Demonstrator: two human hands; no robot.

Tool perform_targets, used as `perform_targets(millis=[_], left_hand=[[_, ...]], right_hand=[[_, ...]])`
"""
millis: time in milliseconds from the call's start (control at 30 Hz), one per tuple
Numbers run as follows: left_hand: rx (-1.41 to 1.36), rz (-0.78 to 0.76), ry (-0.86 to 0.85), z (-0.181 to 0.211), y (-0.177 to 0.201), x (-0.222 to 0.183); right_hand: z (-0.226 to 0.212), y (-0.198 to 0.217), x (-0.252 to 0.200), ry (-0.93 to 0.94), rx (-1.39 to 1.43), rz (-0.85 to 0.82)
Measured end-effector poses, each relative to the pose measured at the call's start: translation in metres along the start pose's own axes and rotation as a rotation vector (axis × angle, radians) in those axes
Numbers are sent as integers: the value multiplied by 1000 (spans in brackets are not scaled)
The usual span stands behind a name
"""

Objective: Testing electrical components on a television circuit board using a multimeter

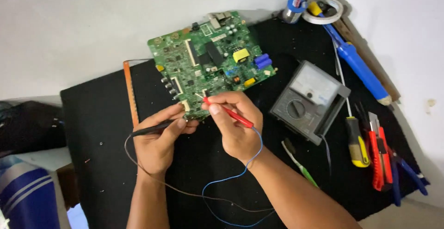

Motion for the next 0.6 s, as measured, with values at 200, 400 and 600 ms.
perform_targets(millis=[200, 400, 600], left_hand=[[13, 33, -4, -4, 1, -1], [-10, 16, -5, -10, 2, -2], [-50, -37, -12, 4, -6, 2]], right_hand=[[2, -1, 0, -12, 12, 7], [6, 4, -3, -2, -86, -28], [5, 4, -1, -9, -60, -55]])
Point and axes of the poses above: each hand's wrist, its own x-axis towards the middle knuckle, its own y-axis out of the back of the hand, z = x × y, the point moved 1 cm from there along x, towards the middle knuckle, and after that the axes turned 3 degrees about x, right-handed, at the moved point
